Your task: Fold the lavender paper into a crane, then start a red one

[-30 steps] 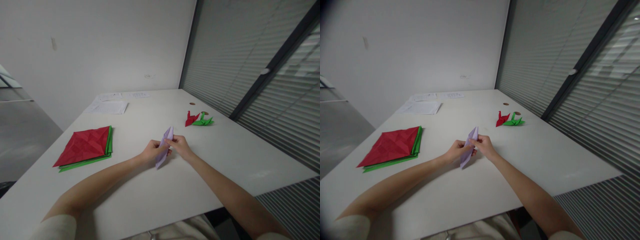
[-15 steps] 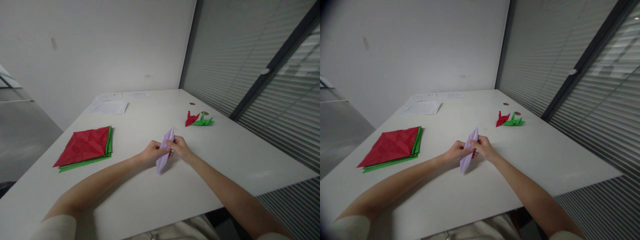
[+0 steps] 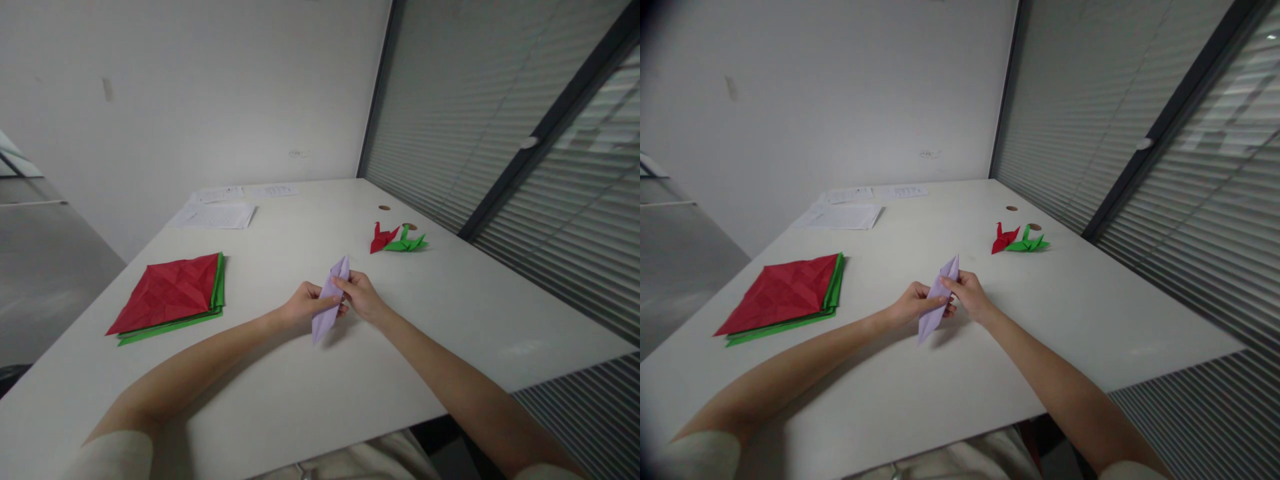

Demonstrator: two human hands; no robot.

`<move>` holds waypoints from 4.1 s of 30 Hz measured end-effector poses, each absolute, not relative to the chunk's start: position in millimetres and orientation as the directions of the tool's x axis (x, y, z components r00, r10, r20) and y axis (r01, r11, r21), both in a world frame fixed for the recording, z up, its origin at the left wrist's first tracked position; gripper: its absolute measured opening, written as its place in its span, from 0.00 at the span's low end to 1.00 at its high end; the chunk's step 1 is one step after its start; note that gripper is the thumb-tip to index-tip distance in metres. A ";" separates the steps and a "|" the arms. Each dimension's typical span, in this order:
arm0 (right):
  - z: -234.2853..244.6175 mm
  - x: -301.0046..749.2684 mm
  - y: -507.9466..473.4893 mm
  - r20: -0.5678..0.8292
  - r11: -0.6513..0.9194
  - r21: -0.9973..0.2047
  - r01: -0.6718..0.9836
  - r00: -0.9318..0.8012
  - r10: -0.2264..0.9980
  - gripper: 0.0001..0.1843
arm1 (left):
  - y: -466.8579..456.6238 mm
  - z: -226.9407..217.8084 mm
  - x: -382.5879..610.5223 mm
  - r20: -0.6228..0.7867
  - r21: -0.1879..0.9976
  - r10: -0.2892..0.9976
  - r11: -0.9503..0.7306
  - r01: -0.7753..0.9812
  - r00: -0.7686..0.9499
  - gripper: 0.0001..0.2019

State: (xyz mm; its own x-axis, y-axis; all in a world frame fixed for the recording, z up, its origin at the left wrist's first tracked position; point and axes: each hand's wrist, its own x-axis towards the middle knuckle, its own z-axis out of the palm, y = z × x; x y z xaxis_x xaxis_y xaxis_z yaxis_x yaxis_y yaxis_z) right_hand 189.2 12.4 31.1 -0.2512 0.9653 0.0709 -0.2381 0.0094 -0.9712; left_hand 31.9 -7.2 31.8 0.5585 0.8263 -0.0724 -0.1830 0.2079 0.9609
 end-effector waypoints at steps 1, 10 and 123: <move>32.3 188.9 11.9 0.069 0.005 -0.970 -0.243 -0.253 0.965 0.18 | -7.2 31.5 31.3 -0.066 0.967 0.828 0.191 -0.170 0.557 0.24; 42.5 188.7 8.2 0.050 -0.029 -0.957 -0.289 -0.262 0.964 0.19 | -10.8 32.2 33.4 -0.066 0.965 0.823 0.197 -0.175 0.564 0.25; 23.4 188.1 11.8 0.044 0.043 -0.999 -0.010 -0.326 0.944 0.31 | 0.8 17.2 29.7 0.000 0.989 0.802 0.088 -0.118 0.598 0.25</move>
State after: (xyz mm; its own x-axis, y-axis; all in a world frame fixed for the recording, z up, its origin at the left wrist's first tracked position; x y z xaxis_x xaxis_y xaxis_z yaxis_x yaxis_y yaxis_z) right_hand 188.1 11.8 23.4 -0.3261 0.9443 0.0442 -0.0103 0.0432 -0.9990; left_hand 29.7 0.8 17.2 0.5978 0.8016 0.0002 -0.1182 0.0880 0.9891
